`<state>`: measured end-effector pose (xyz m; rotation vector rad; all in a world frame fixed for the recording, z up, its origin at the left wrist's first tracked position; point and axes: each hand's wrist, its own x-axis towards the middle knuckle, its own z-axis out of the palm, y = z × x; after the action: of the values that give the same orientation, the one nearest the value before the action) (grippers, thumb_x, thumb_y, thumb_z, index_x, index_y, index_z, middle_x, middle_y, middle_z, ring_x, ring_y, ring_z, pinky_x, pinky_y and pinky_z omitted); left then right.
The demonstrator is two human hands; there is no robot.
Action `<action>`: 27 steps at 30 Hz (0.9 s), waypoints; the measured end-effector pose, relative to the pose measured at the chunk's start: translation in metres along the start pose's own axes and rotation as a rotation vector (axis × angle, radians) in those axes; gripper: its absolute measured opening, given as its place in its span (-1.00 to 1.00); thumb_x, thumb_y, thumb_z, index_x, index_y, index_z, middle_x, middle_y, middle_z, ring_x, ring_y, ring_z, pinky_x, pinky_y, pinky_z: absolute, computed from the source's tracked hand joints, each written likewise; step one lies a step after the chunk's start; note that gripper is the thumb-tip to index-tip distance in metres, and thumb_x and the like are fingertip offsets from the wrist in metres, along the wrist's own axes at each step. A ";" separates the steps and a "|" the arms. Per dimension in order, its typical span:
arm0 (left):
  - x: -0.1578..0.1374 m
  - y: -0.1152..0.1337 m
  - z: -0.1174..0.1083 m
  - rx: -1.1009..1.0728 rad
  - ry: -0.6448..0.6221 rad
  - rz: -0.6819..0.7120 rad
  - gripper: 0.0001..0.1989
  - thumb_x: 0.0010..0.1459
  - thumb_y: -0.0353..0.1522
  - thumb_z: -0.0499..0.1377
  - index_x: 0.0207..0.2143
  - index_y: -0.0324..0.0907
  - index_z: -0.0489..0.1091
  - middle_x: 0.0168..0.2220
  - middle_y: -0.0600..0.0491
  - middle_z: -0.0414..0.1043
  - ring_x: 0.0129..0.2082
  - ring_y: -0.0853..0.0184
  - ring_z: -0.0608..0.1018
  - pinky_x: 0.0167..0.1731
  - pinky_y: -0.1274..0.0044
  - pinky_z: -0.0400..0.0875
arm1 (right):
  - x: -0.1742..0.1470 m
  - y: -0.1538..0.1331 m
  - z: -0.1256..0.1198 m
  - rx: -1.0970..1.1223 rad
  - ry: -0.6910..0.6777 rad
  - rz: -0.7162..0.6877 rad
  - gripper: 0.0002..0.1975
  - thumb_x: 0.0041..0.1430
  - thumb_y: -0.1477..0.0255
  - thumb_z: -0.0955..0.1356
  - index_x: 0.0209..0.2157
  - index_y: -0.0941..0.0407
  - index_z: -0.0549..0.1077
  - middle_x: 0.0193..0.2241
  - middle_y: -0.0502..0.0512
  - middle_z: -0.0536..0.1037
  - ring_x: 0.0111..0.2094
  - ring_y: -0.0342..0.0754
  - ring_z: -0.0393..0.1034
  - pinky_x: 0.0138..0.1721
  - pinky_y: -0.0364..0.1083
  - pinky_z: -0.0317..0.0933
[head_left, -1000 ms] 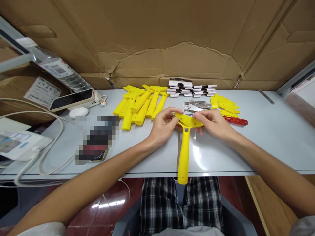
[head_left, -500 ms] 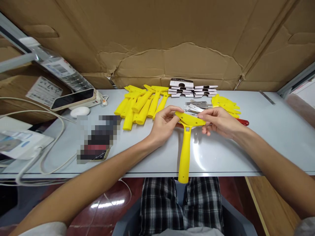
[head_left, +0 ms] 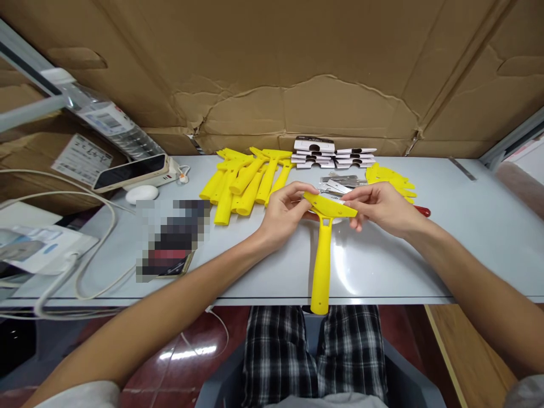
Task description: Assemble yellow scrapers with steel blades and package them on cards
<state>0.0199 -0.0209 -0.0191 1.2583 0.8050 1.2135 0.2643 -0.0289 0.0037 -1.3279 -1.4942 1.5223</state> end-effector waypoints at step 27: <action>0.003 0.014 -0.003 0.089 0.017 -0.163 -0.50 -0.10 -0.08 0.65 -0.26 -0.23 0.64 -0.21 -0.04 0.73 -0.36 0.27 0.74 -0.13 0.31 0.78 | 0.005 0.001 0.016 0.173 0.211 -0.096 -0.40 -0.01 0.26 0.61 -0.06 0.30 0.43 -0.32 0.20 0.57 -0.46 -0.18 0.48 -0.43 -0.21 0.44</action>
<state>0.0149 -0.0186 -0.0057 1.2302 0.9645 1.0685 0.2481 -0.0301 -0.0012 -1.2542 -1.2472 1.3709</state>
